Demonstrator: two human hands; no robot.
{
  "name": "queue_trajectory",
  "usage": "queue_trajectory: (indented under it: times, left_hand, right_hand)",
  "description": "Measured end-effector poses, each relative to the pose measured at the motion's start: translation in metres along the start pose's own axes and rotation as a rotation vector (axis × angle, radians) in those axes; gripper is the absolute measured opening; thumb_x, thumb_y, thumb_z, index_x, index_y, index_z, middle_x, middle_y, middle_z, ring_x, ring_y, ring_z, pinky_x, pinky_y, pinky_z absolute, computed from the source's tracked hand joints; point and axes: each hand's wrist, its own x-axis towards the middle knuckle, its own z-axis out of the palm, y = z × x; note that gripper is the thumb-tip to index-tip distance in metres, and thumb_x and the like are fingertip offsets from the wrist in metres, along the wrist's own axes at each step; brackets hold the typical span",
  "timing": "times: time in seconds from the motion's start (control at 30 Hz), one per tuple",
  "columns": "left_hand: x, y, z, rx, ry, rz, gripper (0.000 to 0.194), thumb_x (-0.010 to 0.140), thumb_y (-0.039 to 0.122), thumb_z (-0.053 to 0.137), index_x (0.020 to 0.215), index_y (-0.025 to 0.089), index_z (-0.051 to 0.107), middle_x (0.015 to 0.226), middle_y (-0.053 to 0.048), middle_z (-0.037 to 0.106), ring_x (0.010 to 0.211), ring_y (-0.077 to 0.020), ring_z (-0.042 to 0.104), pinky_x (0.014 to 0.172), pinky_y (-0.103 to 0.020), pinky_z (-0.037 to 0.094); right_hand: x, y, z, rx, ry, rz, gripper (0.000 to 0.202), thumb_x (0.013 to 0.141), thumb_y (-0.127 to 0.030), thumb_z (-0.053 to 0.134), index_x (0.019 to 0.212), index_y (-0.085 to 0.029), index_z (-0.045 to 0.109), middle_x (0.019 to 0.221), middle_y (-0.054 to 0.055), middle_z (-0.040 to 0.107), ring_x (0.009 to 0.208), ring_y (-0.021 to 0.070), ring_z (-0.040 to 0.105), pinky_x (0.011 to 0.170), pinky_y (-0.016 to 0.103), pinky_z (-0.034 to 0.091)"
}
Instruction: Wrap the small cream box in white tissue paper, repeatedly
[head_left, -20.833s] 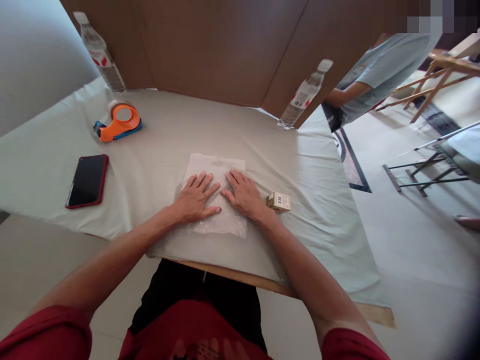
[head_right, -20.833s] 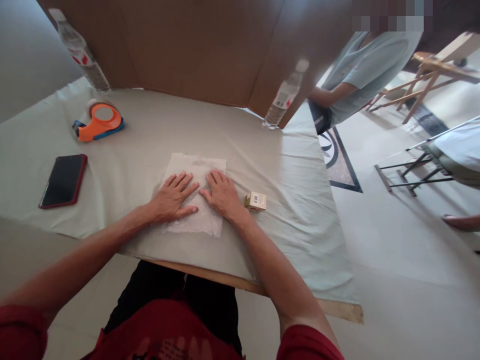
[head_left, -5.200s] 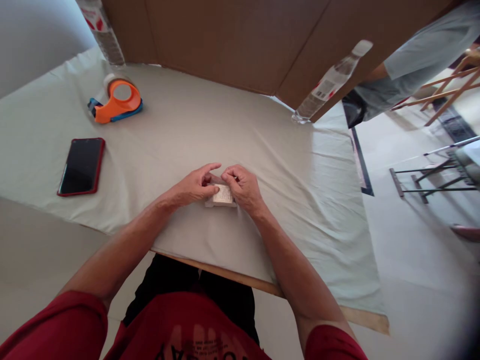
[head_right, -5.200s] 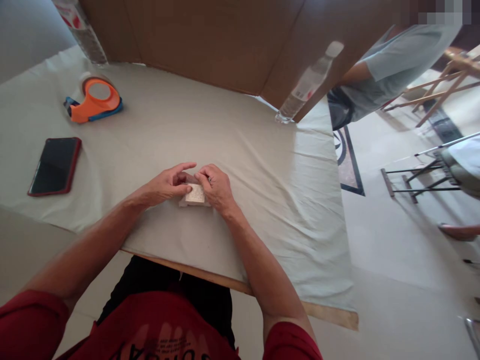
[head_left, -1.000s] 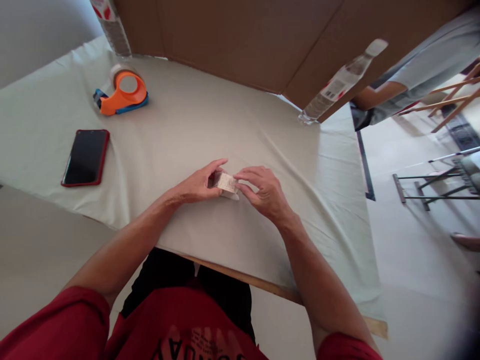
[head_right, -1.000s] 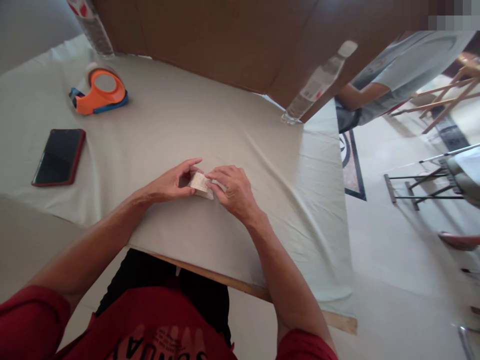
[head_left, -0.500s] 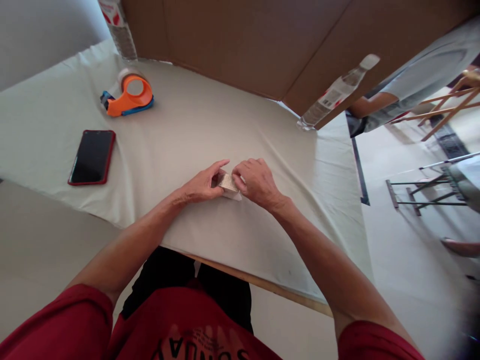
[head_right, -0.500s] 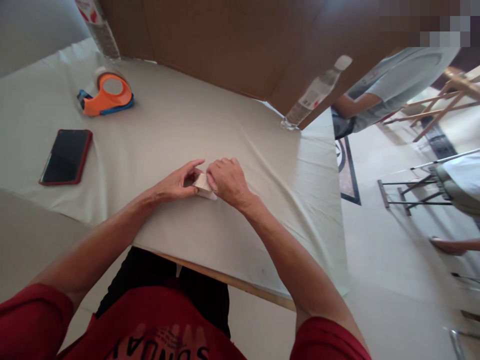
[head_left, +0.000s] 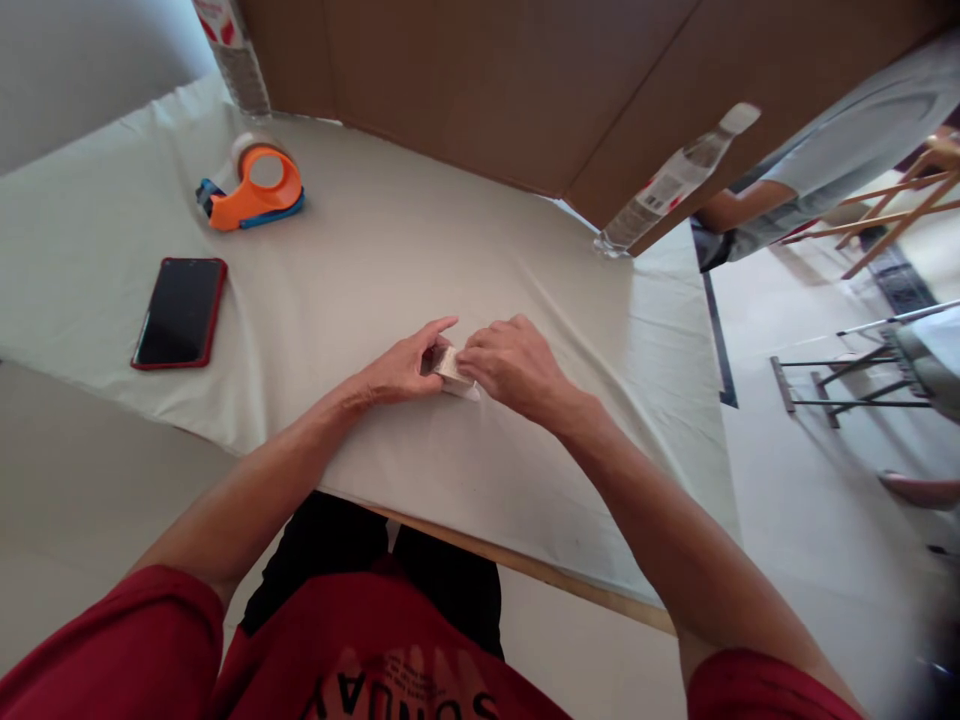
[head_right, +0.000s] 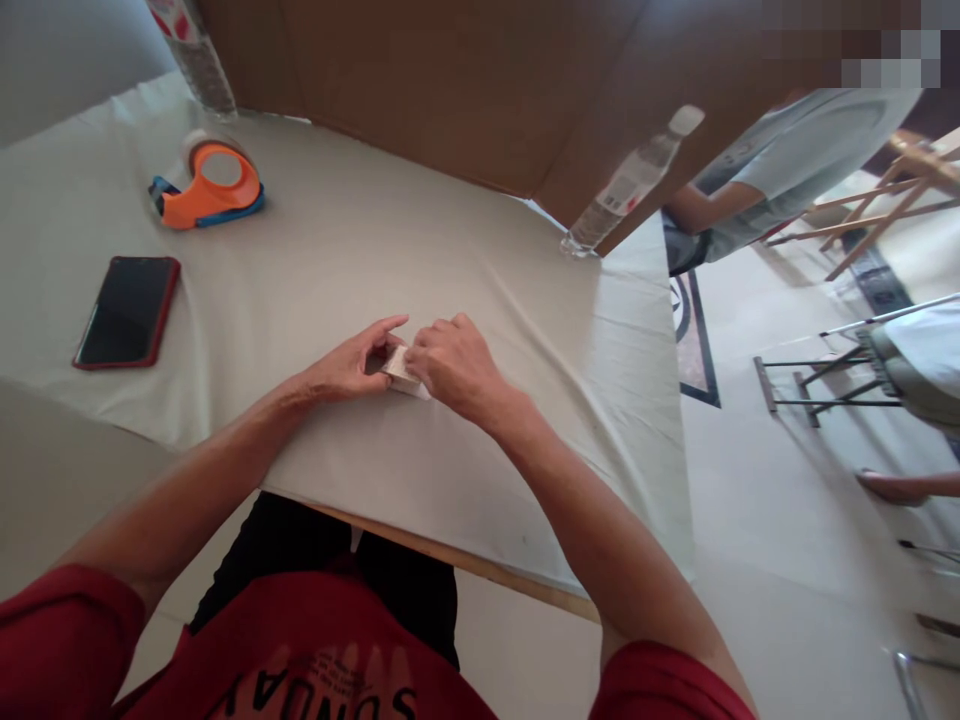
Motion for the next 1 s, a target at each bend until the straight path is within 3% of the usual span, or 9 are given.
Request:
queue_trajectory:
  times: [0.1, 0.2, 0.4, 0.5, 0.6, 0.77, 0.87, 1.0]
  left_hand:
    - [0.0, 0.001, 0.0, -0.004, 0.014, -0.002, 0.09, 0.069, 0.017, 0.062, 0.155, 0.021, 0.034, 0.106, -0.004, 0.065, 0.095, -0.0168, 0.059, 0.084, -0.03, 0.046]
    - [0.001, 0.002, 0.0, -0.005, 0.014, -0.011, 0.091, 0.069, 0.017, 0.062, 0.155, 0.019, 0.034, 0.101, -0.003, 0.065, 0.091, -0.0162, 0.059, 0.082, -0.03, 0.046]
    - [0.001, 0.002, 0.0, -0.008, -0.001, -0.009, 0.094, 0.067, 0.017, 0.063, 0.156, 0.017, 0.032, 0.111, -0.007, 0.066, 0.098, -0.0195, 0.062, 0.089, -0.034, 0.046]
    - [0.001, 0.002, 0.0, -0.015, 0.001, -0.001, 0.094, 0.066, 0.017, 0.063, 0.155, 0.018, 0.033, 0.114, -0.009, 0.066, 0.1, -0.0208, 0.062, 0.091, -0.036, 0.046]
    - [0.001, 0.003, 0.001, -0.007, 0.001, -0.001, 0.092, 0.067, 0.018, 0.062, 0.154, 0.017, 0.034, 0.109, -0.008, 0.066, 0.098, -0.0205, 0.061, 0.09, -0.036, 0.046]
    - [0.001, 0.005, 0.001, 0.015, 0.012, -0.004, 0.091, 0.068, 0.019, 0.061, 0.155, 0.016, 0.034, 0.1, -0.004, 0.063, 0.091, -0.0174, 0.059, 0.083, -0.032, 0.046]
    - [0.0, 0.005, 0.0, 0.041, 0.016, -0.006, 0.089, 0.069, 0.018, 0.061, 0.155, 0.018, 0.034, 0.099, -0.002, 0.065, 0.09, -0.0166, 0.059, 0.084, -0.032, 0.046]
    - [0.0, 0.004, 0.0, 0.044, 0.002, -0.006, 0.091, 0.069, 0.017, 0.061, 0.155, 0.017, 0.033, 0.107, -0.005, 0.067, 0.094, -0.0177, 0.061, 0.088, -0.033, 0.046]
  right_hand:
    - [0.009, -0.008, 0.005, -0.153, -0.036, -0.015, 0.032, 0.093, -0.006, 0.046, 0.079, -0.016, 0.073, 0.081, 0.01, 0.072, 0.077, 0.0213, 0.053, 0.072, 0.038, 0.025]
    - [0.017, -0.006, 0.011, -0.16, -0.015, 0.03, 0.027, 0.093, -0.01, 0.047, 0.083, -0.015, 0.071, 0.081, 0.012, 0.071, 0.079, 0.0229, 0.054, 0.072, 0.038, 0.027]
    - [0.011, 0.016, 0.011, 0.187, 0.127, 0.284, 0.018, 0.093, -0.02, 0.05, 0.088, -0.018, 0.068, 0.086, 0.007, 0.072, 0.074, 0.0195, 0.057, 0.072, 0.033, 0.036]
    - [0.003, 0.02, 0.004, 0.256, 0.122, 0.163, 0.018, 0.095, -0.023, 0.053, 0.093, -0.02, 0.071, 0.095, 0.007, 0.076, 0.083, 0.0196, 0.062, 0.076, 0.033, 0.038]
    - [0.0, 0.016, 0.001, 0.103, 0.025, -0.006, 0.021, 0.096, -0.019, 0.054, 0.091, -0.02, 0.074, 0.099, 0.007, 0.077, 0.086, 0.0208, 0.062, 0.075, 0.035, 0.034]
    - [0.011, 0.006, 0.005, -0.172, -0.029, -0.103, 0.033, 0.094, -0.008, 0.046, 0.072, -0.018, 0.068, 0.079, 0.009, 0.072, 0.076, 0.0206, 0.053, 0.072, 0.038, 0.026]
    - [0.015, 0.006, 0.011, -0.132, 0.0, -0.032, 0.026, 0.092, -0.012, 0.047, 0.076, -0.017, 0.067, 0.077, 0.01, 0.069, 0.076, 0.0211, 0.051, 0.073, 0.038, 0.027]
    - [0.012, 0.012, 0.021, 0.096, 0.046, 0.187, 0.018, 0.09, -0.018, 0.05, 0.083, -0.018, 0.066, 0.079, 0.008, 0.069, 0.075, 0.02, 0.054, 0.075, 0.035, 0.033]
